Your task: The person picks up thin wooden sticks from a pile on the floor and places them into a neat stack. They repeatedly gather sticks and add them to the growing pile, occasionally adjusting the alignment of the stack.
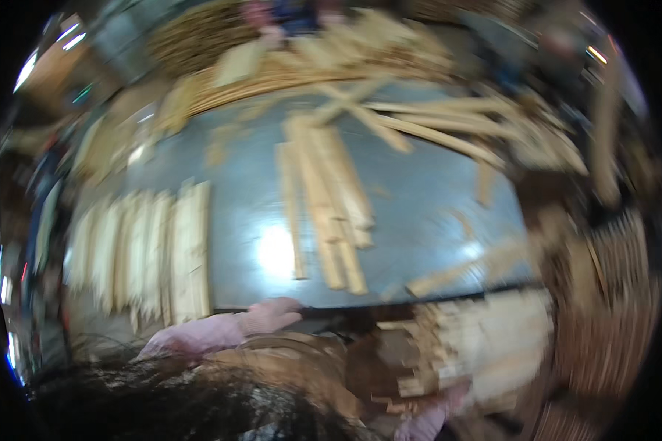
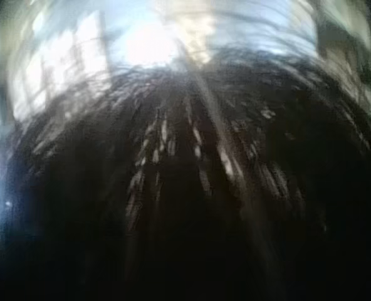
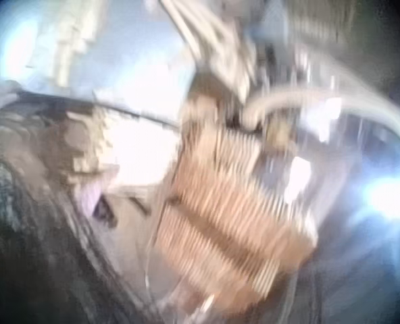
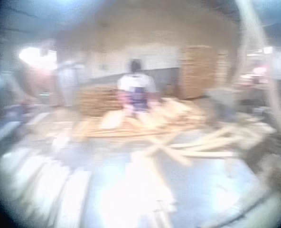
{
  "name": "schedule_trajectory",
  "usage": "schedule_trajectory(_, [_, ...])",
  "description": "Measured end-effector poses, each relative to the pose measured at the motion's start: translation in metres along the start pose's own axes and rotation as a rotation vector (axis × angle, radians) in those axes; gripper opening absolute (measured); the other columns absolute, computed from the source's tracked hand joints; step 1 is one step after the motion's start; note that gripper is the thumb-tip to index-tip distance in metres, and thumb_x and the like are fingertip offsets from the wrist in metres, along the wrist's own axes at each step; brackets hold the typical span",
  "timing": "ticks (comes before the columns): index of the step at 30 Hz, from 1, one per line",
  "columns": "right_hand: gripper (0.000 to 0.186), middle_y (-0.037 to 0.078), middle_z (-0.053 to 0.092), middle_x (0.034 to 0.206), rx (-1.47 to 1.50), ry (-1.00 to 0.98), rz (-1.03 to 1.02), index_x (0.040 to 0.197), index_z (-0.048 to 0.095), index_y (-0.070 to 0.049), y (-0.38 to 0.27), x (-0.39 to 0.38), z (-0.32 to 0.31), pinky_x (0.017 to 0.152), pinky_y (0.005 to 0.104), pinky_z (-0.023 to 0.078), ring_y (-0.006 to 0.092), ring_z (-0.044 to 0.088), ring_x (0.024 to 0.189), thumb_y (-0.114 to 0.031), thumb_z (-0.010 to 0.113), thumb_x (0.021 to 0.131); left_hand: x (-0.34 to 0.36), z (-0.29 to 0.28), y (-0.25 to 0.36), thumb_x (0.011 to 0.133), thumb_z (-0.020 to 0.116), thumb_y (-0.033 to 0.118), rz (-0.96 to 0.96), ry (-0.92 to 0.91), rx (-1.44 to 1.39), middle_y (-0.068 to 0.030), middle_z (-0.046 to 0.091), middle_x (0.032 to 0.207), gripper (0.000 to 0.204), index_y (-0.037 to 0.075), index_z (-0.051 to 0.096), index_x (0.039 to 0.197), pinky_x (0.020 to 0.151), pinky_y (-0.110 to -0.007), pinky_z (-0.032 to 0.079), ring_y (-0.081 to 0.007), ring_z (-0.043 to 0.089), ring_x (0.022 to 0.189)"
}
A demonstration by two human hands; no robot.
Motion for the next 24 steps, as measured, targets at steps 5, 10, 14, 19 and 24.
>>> schedule_trajectory(5, [0.047, 0.024, 0.069, 0.126, 0.327, 0.166, -0.312, 0.140, 0.056, -0.002, -0.153, -0.011, -0.055, 0.097, 0.0482, 0.052, 0.0354, 0.067, 0.116, -0.031, 0.051, 0.104, -0.023, 0.006, -0.058, 0.102, 0.058, 0.041, -0.106, 0.137, 0.108, -0.0188, 0.064, 0.134, 0.049, 0.009, 0.060, 0.138, 0.107, -0.048, 0.048, -0.0390, 0.060, 0.125])
schedule_trajectory(10, [0.056, 0.023, 0.069, 0.125, 0.550, -0.229, -0.715, 0.146, 0.049, -0.002, -0.315, -0.128, -0.064, 0.092, 0.0482, 0.054, 0.0338, 0.068, 0.112, -0.036, 0.056, 0.102, -0.080, 0.012, -0.143, 0.099, 0.061, 0.042, -0.194, 0.594, 0.082, -0.0156, 0.062, 0.138, 0.048, 0.012, 0.061, 0.136, 0.108, -0.048, 0.046, -0.0367, 0.058, 0.128])
schedule_trajectory(14, [0.064, 0.023, 0.069, 0.125, 0.420, -0.840, -0.821, 0.151, 0.044, -0.002, -0.414, -0.288, -0.008, 0.088, 0.0483, 0.055, 0.0325, 0.069, 0.109, -0.039, 0.060, 0.101, -0.150, 0.019, -0.208, 0.086, 0.076, 0.041, -0.410, 0.970, 0.083, -0.0182, 0.060, 0.141, 0.061, 0.010, 0.062, 0.137, 0.109, -0.050, 0.045, -0.0392, 0.059, 0.126])
schedule_trajectory(19, [0.070, 0.027, 0.070, 0.120, -0.181, -0.864, -1.413, 0.153, 0.040, -0.006, -0.477, -0.473, 0.150, 0.094, 0.0486, 0.053, 0.0417, 0.067, 0.110, -0.046, 0.062, 0.100, -0.218, 0.018, -0.308, 0.079, 0.081, 0.031, -0.491, 1.281, 0.063, -0.0209, 0.057, 0.142, 0.064, 0.008, 0.063, 0.135, 0.109, -0.052, 0.044, -0.0421, 0.056, 0.127])
schedule_trajectory(24, [0.091, 0.030, 0.066, 0.132, -0.163, -0.839, -1.316, 0.157, 0.033, 0.003, -0.536, -0.612, 0.193, 0.104, 0.0462, 0.049, 0.0440, 0.064, 0.122, -0.060, 0.059, 0.096, -0.281, 0.012, -0.383, 0.081, 0.081, 0.026, -0.657, 1.325, 0.110, -0.0165, 0.052, 0.148, 0.071, 0.011, 0.054, 0.146, 0.113, -0.052, 0.038, -0.0380, 0.049, 0.137])
Point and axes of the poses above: each hand's wrist, its own x-axis towards the middle knuckle, its own z-axis out of the palm, y = z × x, the point moved 1 cm from there along x, towards the middle knuckle
